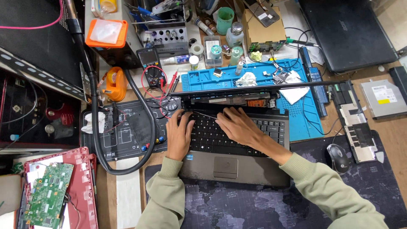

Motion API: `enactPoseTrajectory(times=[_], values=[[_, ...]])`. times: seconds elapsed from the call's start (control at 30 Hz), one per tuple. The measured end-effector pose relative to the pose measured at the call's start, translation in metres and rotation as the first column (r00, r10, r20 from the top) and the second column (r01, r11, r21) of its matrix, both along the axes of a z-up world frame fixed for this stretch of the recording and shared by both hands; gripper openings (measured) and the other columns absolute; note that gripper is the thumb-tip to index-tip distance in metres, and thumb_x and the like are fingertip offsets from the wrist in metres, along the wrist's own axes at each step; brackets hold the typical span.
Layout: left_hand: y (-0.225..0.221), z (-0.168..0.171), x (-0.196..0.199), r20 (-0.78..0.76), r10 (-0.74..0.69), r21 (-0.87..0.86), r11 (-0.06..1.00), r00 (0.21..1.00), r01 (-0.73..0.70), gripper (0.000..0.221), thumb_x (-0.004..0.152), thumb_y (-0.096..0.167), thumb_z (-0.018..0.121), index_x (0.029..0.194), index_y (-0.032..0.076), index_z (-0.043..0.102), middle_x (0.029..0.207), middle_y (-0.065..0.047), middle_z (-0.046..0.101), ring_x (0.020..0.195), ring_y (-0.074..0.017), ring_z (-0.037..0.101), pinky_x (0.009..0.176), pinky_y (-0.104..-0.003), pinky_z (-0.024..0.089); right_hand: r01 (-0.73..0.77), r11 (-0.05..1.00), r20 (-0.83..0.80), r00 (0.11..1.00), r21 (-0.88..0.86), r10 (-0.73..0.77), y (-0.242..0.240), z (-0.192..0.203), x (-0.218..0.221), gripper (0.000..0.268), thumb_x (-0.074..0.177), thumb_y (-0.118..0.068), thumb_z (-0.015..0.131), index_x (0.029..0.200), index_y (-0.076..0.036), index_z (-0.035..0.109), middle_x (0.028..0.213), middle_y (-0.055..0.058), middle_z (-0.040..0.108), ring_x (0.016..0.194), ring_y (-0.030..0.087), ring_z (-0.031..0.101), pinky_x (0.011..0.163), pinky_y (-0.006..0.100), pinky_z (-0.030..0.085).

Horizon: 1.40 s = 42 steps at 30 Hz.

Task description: Disassembling and repairing a laptop on a workbench by removing the keyboard and adjusting the chassis

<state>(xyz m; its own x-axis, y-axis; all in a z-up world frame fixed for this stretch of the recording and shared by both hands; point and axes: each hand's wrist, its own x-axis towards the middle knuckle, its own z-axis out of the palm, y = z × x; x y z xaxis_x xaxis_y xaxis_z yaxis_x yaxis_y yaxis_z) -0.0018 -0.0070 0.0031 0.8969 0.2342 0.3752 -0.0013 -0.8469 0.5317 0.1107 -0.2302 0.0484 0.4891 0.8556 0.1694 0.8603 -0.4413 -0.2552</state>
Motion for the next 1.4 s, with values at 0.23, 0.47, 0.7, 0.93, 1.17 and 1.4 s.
enactPoseTrajectory(times=[0.23,0.47,0.7,0.93,1.17,1.4], values=[[0.003,-0.007,0.000,-0.024,-0.025,-0.270,0.963,0.999,0.017,0.028,0.108,0.037,0.051,0.129,0.020,0.056,0.134,-0.008,0.045,0.115,-0.0341,0.050,0.097,-0.043,0.036,0.004,0.999,-0.008,1.000,-0.034,-0.004,0.007,0.015,0.004,0.018,0.108,-0.026,0.043,0.109,-0.015,0.058,0.094,0.010,0.059,0.085,0.029,0.067,0.076,0.043,0.051],[0.003,0.005,-0.003,-0.008,-0.040,-0.401,0.915,0.999,0.034,0.026,0.111,0.033,0.045,0.129,0.016,0.055,0.136,-0.009,0.042,0.116,-0.0369,0.048,0.100,-0.044,0.032,-0.010,1.000,-0.029,1.000,-0.018,0.009,0.010,0.026,0.008,0.020,0.109,-0.027,0.041,0.112,-0.016,0.058,0.100,0.013,0.060,0.071,0.032,0.069,0.070,0.046,0.056],[0.002,0.014,-0.009,0.012,-0.022,-0.558,0.830,1.000,0.025,0.041,0.113,0.038,0.026,0.129,0.022,0.061,0.139,-0.008,0.044,0.127,-0.0354,0.047,0.110,-0.044,0.025,-0.015,1.000,0.091,0.996,0.026,0.013,-0.001,0.046,-0.007,0.017,0.108,-0.027,0.038,0.112,-0.019,0.053,0.096,0.008,0.052,0.055,0.031,0.065,0.050,0.042,0.056],[0.015,0.003,-0.011,0.111,-0.039,-0.692,0.714,0.993,0.106,0.057,0.114,0.034,0.018,0.122,0.008,0.068,0.133,-0.021,0.055,0.131,-0.0368,0.051,0.117,-0.044,0.029,-0.099,0.969,0.204,0.978,0.225,0.052,-0.008,0.065,-0.020,0.021,0.111,-0.023,0.036,0.097,-0.014,0.048,0.089,0.007,0.045,0.048,0.026,0.057,0.046,0.042,0.051],[-0.019,0.062,-0.052,0.132,-0.057,-0.717,0.684,0.990,0.135,0.039,0.111,0.022,0.039,0.114,0.005,0.073,0.111,-0.019,0.067,0.110,-0.0318,0.062,0.103,-0.043,0.044,-0.380,0.834,0.479,0.863,0.401,0.162,-0.025,0.022,-0.040,0.027,0.102,-0.032,0.046,0.081,-0.017,0.052,0.088,0.004,0.047,0.056,0.019,0.052,0.053,0.031,0.049],[-0.047,0.069,-0.092,-0.021,-0.472,-0.996,0.085,0.881,0.022,0.042,0.108,0.030,0.048,0.138,0.000,0.054,0.099,-0.018,0.072,0.073,-0.0184,0.072,0.066,-0.028,0.061,-0.730,0.365,0.663,0.681,0.578,0.311,0.008,0.024,-0.074,0.032,0.099,-0.040,0.058,0.074,-0.021,0.052,0.082,0.009,0.059,0.053,0.020,0.051,0.053,0.035,0.047]])
